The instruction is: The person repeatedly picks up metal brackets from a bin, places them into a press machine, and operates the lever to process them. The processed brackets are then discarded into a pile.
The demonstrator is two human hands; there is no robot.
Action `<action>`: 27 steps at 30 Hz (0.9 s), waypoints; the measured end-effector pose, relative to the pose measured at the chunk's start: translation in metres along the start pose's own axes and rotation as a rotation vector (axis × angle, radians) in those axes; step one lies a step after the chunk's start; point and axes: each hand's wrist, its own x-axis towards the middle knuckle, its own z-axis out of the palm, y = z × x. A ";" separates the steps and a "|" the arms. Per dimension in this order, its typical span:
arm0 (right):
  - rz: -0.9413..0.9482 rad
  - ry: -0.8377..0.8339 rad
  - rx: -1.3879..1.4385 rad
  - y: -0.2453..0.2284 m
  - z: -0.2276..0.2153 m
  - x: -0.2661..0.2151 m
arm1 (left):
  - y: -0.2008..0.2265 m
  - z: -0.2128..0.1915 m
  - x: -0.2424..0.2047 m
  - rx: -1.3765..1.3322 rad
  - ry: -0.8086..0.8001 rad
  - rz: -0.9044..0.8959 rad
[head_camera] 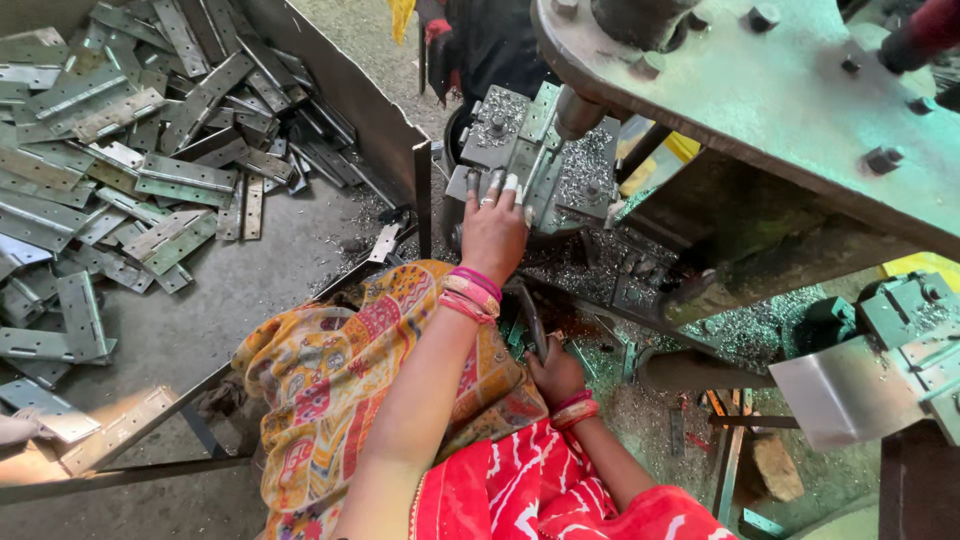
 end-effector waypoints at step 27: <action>0.070 -0.172 -0.074 0.013 -0.032 0.025 | -0.004 0.015 0.015 0.045 0.065 0.004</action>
